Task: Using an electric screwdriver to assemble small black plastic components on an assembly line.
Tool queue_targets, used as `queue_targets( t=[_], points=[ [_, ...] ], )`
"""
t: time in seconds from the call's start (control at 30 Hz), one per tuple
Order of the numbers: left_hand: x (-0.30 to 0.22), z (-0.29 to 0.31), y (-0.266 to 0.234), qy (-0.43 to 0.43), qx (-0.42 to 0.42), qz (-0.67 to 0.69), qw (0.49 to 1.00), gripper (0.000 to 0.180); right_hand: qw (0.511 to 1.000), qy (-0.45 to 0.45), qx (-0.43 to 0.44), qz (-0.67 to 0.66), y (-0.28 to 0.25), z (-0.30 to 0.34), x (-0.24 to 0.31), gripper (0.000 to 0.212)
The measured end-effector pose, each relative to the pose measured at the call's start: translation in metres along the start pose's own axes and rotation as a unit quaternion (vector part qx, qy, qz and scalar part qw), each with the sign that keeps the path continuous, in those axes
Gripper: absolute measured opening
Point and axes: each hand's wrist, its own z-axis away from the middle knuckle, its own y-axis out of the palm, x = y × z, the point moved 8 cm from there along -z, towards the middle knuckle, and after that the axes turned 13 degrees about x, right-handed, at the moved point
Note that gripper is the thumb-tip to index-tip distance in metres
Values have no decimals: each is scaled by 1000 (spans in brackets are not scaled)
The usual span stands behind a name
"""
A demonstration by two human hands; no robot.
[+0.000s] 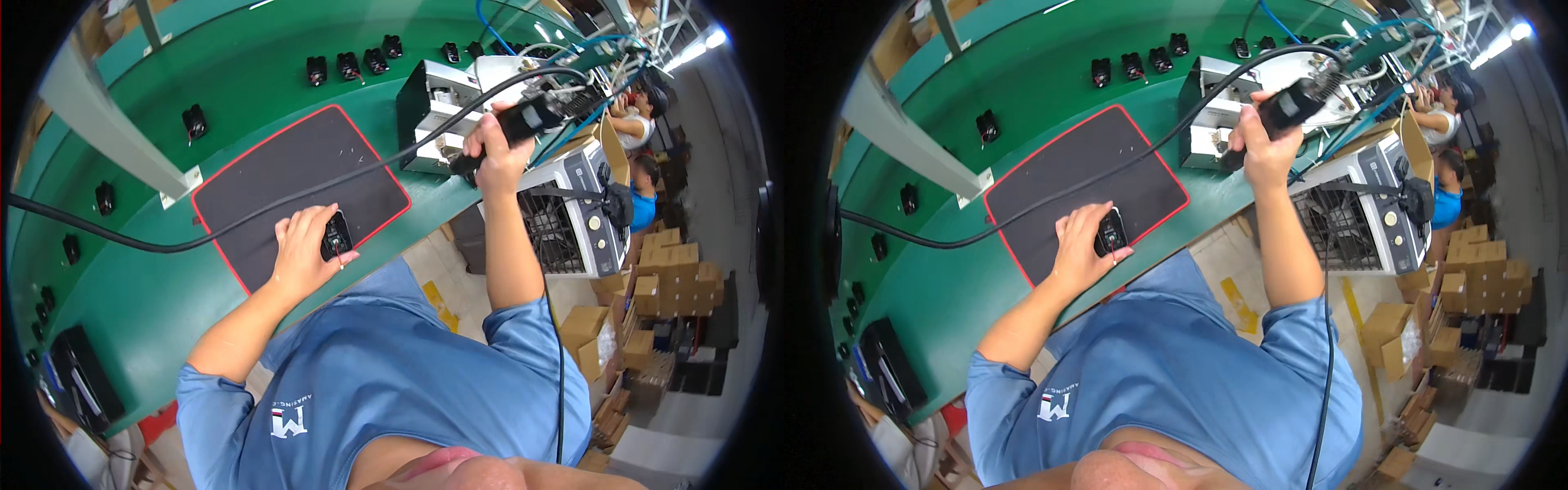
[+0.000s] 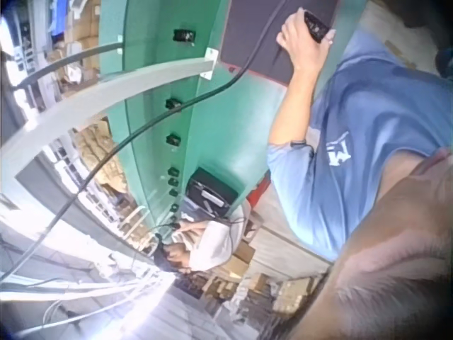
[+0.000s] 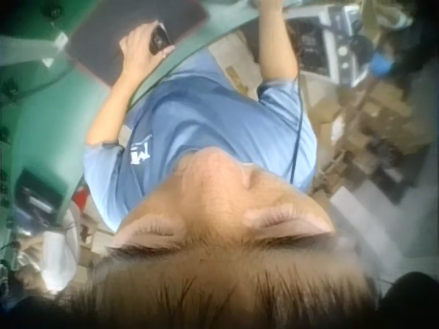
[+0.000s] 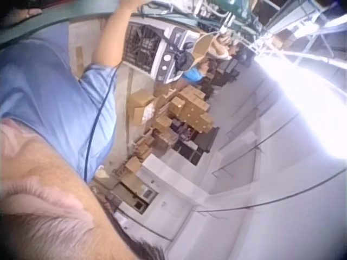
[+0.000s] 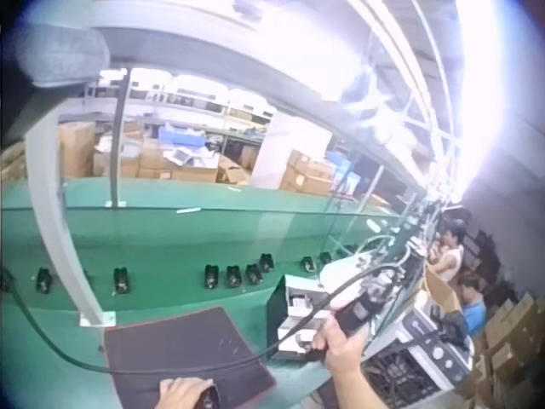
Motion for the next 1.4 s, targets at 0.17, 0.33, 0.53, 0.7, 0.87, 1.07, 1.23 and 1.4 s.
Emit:
queue_targets(
  t=[0.17,0.33,0.53,0.7,0.87,1.07,1.23,1.4],
  points=[
    [1,-1,2,-6,9,13,1000,86,995,-24,31,-96,91,44,28,27],
    [-3,-1,-1,0,9,40,999,89,983,-30,108,-143,136,60,21,30],
    [-3,1,-3,3,1,50,999,84,982,-15,115,-148,145,72,6,32],
    [-1,3,-1,16,-16,52,998,87,982,-8,118,-145,144,76,-1,33],
    [-2,1,-1,6,8,50,999,89,985,-5,117,-126,143,78,-7,35],
    [1,0,-2,3,4,60,998,88,984,-21,122,-127,145,80,-9,34],
    [1,-2,-4,10,-5,56,998,86,981,-9,116,-154,145,83,-15,32],
    [1,-6,1,20,-5,60,998,85,979,-1,142,-148,141,79,-18,36]
  ],
)
